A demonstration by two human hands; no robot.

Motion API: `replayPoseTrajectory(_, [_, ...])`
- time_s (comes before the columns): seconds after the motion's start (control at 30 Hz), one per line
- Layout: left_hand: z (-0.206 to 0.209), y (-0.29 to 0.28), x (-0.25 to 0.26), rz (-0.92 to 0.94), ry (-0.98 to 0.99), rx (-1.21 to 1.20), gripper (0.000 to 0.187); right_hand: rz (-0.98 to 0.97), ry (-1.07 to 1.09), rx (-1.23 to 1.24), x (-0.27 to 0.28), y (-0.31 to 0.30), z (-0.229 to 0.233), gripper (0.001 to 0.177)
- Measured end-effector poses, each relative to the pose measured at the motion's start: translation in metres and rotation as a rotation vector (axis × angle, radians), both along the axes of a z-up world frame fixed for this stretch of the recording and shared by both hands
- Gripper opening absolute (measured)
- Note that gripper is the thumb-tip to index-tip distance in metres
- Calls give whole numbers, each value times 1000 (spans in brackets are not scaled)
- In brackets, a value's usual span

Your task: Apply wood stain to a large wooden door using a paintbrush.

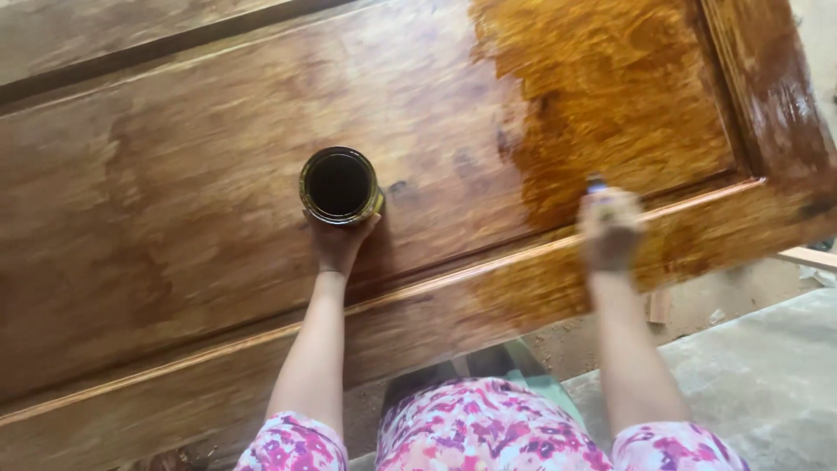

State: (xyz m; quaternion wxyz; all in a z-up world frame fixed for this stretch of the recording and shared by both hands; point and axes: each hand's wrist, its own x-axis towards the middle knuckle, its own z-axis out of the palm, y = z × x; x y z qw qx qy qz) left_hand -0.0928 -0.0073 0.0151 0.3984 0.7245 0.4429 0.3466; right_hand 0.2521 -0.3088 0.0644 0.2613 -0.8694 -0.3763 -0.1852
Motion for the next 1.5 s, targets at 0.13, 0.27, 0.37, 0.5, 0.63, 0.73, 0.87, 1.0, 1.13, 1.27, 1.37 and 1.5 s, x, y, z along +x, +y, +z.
replayPoseTrajectory(0.13, [0, 7, -36, -26, 51, 53, 126, 287, 89, 9, -119, 50, 16, 14])
replayPoseTrajectory(0.27, [-2, 9, -75, -18, 271, 63, 130, 562, 298, 154, -196, 89, 61, 18])
replayPoseTrajectory(0.37, [-24, 15, -112, 58, 316, 91, 112, 638, 485, 224, -207, 110, 75, 17])
replayPoseTrajectory(0.5, [-33, 21, -151, 225, 312, 96, 84, 531, 1194, 365, -173, 109, 96, 13])
replayPoseTrajectory(0.63, [-17, 4, -174, 274, 279, 62, 72, 402, 1327, 371, -127, 49, 105, 8])
replayPoseTrajectory(0.73, [-6, -22, -189, 264, 284, 98, 66, 124, 1165, 370, -98, -17, 108, 9])
replayPoseTrajectory(0.87, [4, -74, -200, 181, 450, 192, 66, 37, 1103, 533, -93, -82, 102, 14])
replayPoseTrajectory(1.0, [-8, -109, -210, 101, 598, 233, 71, -75, 760, 151, -105, -133, 45, 20])
replayPoseTrajectory(1.13, [-13, -112, -202, 117, 724, 252, 71, -112, 773, 390, -75, -161, 9, 20])
replayPoseTrajectory(1.27, [-20, -110, -199, 159, 801, 256, 72, -106, 390, 223, -58, -169, 27, 12])
replayPoseTrajectory(1.37, [-22, -113, -202, 177, 819, 281, 72, -48, 189, 129, -70, -159, 31, 11])
replayPoseTrajectory(1.5, [-26, -115, -200, 213, 867, 318, 71, 237, 191, -39, -148, -121, 31, 10])
